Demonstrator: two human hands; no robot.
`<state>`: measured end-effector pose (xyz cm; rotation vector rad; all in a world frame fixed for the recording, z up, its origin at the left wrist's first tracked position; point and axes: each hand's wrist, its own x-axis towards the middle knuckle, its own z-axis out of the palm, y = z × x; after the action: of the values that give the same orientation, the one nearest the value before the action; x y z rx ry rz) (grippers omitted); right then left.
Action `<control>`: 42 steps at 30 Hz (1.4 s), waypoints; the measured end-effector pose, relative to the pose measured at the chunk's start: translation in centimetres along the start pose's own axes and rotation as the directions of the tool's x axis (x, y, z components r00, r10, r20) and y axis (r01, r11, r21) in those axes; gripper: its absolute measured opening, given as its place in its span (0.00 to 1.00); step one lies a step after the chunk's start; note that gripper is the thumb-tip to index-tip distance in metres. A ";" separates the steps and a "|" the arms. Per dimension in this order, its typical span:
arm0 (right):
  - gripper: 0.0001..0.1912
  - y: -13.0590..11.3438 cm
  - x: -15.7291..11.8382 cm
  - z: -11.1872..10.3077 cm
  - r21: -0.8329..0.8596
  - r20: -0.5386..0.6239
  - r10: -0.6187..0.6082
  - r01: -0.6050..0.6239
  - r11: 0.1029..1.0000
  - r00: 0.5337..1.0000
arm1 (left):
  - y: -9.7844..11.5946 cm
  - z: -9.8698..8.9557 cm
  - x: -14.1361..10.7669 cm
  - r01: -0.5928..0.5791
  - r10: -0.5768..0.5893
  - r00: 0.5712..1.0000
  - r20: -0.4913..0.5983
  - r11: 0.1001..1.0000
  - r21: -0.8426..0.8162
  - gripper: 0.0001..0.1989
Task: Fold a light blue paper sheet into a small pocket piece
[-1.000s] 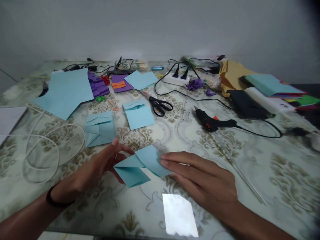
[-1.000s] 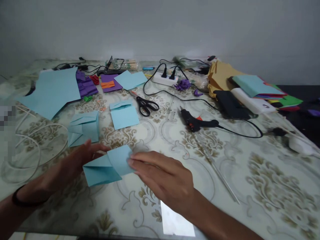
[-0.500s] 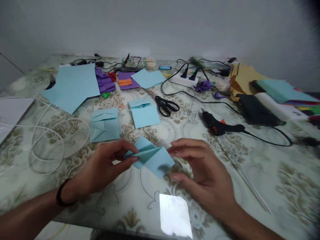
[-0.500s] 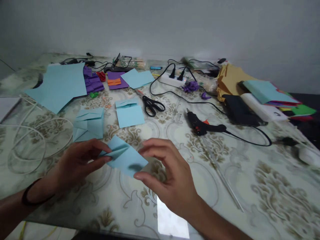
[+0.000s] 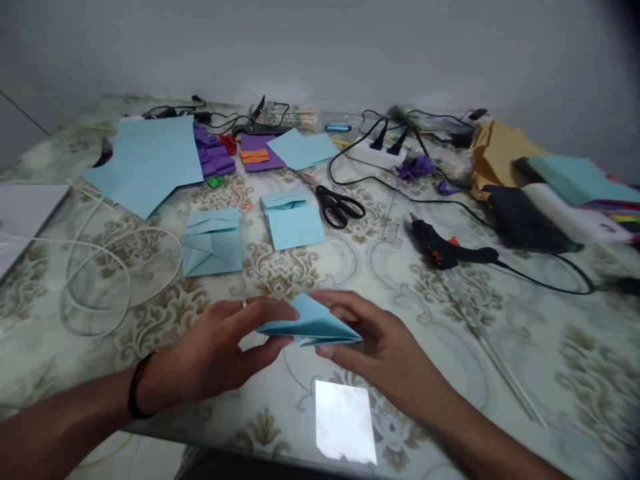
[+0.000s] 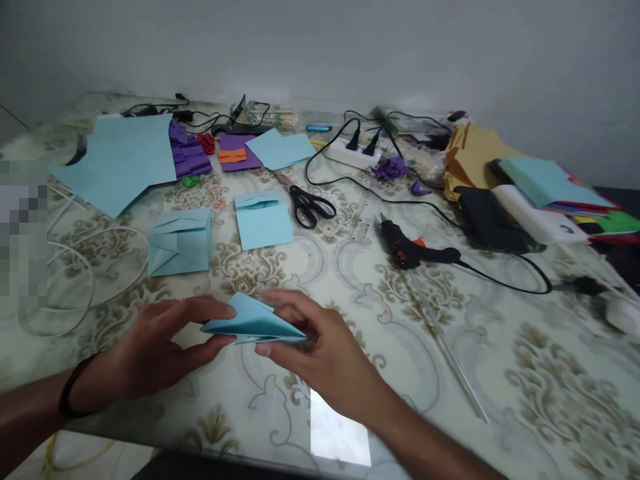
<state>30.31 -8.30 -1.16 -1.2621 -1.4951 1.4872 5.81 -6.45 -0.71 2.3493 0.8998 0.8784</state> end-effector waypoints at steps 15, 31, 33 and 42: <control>0.08 -0.5 -0.4 0.6 -0.240 0.124 -0.139 0.166 0.957 0.982 | 0.9 0.0 0.2 0.112 -0.080 0.977 0.198 0.981 -0.160 0.12; 0.13 0.0 -0.5 0.6 0.000 0.186 0.098 -0.100 0.995 0.978 | 1.0 0.2 1.5 0.651 -0.480 0.751 0.455 0.419 -0.633 0.10; 0.14 0.1 -0.4 0.5 0.010 0.180 0.119 -0.123 0.992 0.976 | 0.9 0.1 1.6 0.656 -0.474 0.748 0.465 0.421 -0.626 0.10; 0.15 0.5 -0.2 0.4 -0.098 0.174 0.157 -0.142 0.985 0.972 | 0.1 -0.4 1.4 0.642 -0.432 0.760 0.486 0.618 -0.454 0.21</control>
<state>30.10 -8.71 -1.66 -1.3451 -1.6254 1.6911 6.36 -5.47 0.13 1.4576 0.9394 0.3927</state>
